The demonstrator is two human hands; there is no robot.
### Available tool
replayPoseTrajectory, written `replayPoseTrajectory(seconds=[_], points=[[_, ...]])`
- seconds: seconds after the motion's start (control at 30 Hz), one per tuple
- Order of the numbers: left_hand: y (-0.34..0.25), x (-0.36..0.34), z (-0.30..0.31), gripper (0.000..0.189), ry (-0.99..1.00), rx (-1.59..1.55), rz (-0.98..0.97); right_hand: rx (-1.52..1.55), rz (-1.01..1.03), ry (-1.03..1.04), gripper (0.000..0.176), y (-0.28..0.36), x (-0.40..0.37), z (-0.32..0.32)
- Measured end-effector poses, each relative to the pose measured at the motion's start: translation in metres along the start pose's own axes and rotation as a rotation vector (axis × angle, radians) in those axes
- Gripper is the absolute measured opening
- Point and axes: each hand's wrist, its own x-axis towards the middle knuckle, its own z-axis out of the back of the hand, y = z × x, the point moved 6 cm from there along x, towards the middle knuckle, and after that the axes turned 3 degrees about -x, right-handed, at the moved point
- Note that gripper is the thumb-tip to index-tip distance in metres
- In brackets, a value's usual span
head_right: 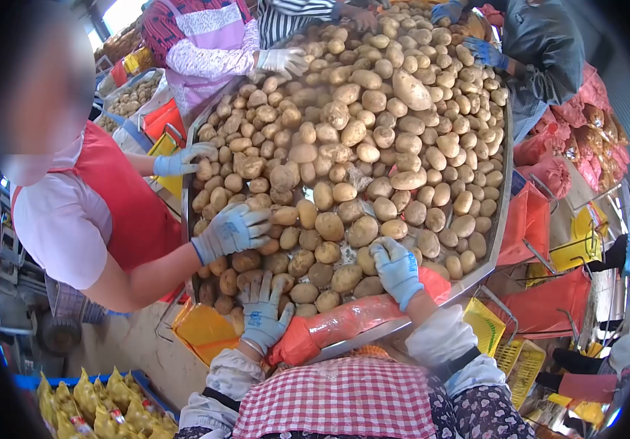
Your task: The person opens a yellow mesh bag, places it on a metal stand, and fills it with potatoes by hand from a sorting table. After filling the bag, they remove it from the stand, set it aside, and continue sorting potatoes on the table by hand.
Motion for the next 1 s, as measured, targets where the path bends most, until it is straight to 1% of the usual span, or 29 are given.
replayPoseTrajectory(seconds=[0.03, 0.07, 0.1, 0.17, 0.2, 0.23, 0.27, 0.3, 0.37, 0.4, 0.47, 0.5, 0.53, 0.57, 0.6, 0.63, 0.7, 0.73, 0.77, 0.8, 0.83, 0.87, 0.9, 0.93, 0.97, 1.0], points=[[0.001, -0.005, -0.003, 0.067, 0.007, -0.001, 0.012, -0.327, 0.147, -0.102, 0.02, 0.007, 0.0, 0.005], [0.003, -0.007, -0.007, 0.065, -0.012, 0.017, -0.012, -0.434, 0.179, 0.001, 0.025, -0.004, 0.004, -0.003], [0.004, -0.011, -0.009, 0.064, -0.031, 0.036, -0.035, -0.435, 0.183, 0.014, 0.025, -0.001, 0.0, -0.006], [-0.005, -0.017, 0.012, 0.061, -0.005, 0.055, -0.021, -0.841, 0.543, 0.172, 0.033, 0.026, -0.026, -0.036], [-0.006, -0.018, 0.02, 0.059, 0.046, 0.001, 0.078, -0.838, 0.555, 0.184, 0.033, 0.025, -0.028, -0.04], [-0.005, -0.02, 0.02, 0.057, 0.096, -0.054, 0.178, -0.821, 0.581, 0.258, 0.037, 0.023, -0.031, -0.046], [-0.004, -0.023, 0.019, 0.056, 0.073, -0.032, 0.241, -0.799, 0.601, 0.331, 0.041, 0.021, -0.034, -0.051], [-0.012, -0.019, 0.021, 0.056, 0.07, -0.028, 0.256, -0.792, 0.612, 0.34, 0.041, 0.019, -0.033, -0.054], [-0.043, 0.003, 0.04, 0.058, -0.155, 0.051, 0.136, -0.636, 0.684, 0.425, 0.039, 0.019, -0.031, -0.064], [-0.045, 0.012, 0.033, 0.061, -0.153, 0.075, 0.124, -0.629, 0.685, 0.431, 0.039, 0.022, -0.027, -0.064], [-0.023, 0.01, 0.01, 0.062, -0.131, 0.083, 0.155, -0.692, 0.549, 0.345, 0.038, 0.028, -0.008, -0.053], [-0.013, 0.008, 0.004, 0.063, -0.111, 0.092, 0.175, -0.695, 0.553, 0.358, 0.038, 0.031, -0.004, -0.051], [-0.008, 0.002, 0.008, 0.062, -0.101, 0.184, 0.157, -0.87, 0.486, 0.475, 0.038, 0.026, -0.002, -0.053], [-0.005, -0.006, 0.014, 0.062, -0.096, 0.182, 0.16, -1.042, 0.41, 0.587, 0.038, 0.021, -0.003, -0.055], [-0.001, -0.014, 0.019, 0.061, -0.05, 0.12, 0.191, -1.086, 0.433, 0.642, 0.04, 0.025, -0.007, -0.058], [0.001, -0.017, 0.025, 0.06, -0.007, 0.057, 0.223, -1.089, 0.437, 0.643, 0.04, 0.018, -0.009, -0.066], [-0.003, -0.01, 0.039, 0.059, -0.026, 0.007, 0.246, -1.07, 0.615, 0.491, 0.042, 0.009, -0.016, -0.082], [-0.016, 0.0, 0.044, 0.06, -0.114, 0.016, 0.214, -1.0, 0.474, 0.63, 0.041, 0.019, -0.015, -0.084], [-0.027, 0.011, 0.048, 0.06, -0.201, 0.018, 0.183, -1.013, 0.462, 0.636, 0.041, 0.021, -0.01, -0.091], [-0.038, 0.026, 0.044, 0.061, -0.075, 0.004, 0.111, -0.807, 0.429, 0.684, 0.04, 0.026, -0.007, -0.099], [-0.033, 0.023, 0.035, 0.061, -0.074, -0.005, 0.116, -0.6, 0.394, 0.73, 0.039, 0.028, -0.007, -0.105], [-0.023, 0.018, 0.022, 0.06, -0.1, 0.014, 0.125, -0.352, 0.439, 0.598, 0.043, 0.032, -0.002, -0.098], [-0.015, 0.013, 0.016, 0.06, -0.125, 0.034, 0.13, -0.356, 0.438, 0.601, 0.043, 0.034, 0.005, -0.094], [-0.01, 0.003, 0.019, 0.054, -0.129, 0.098, 0.089, -0.454, 0.497, 0.339, 0.045, 0.045, 0.022, -0.078], [-0.004, -0.006, 0.021, 0.054, -0.129, 0.093, 0.095, -0.544, 0.55, 0.078, 0.048, 0.056, 0.035, -0.064], [0.004, -0.012, 0.02, 0.051, -0.07, 0.101, 0.135, -0.546, 0.55, 0.081, 0.048, 0.056, 0.045, -0.067]])
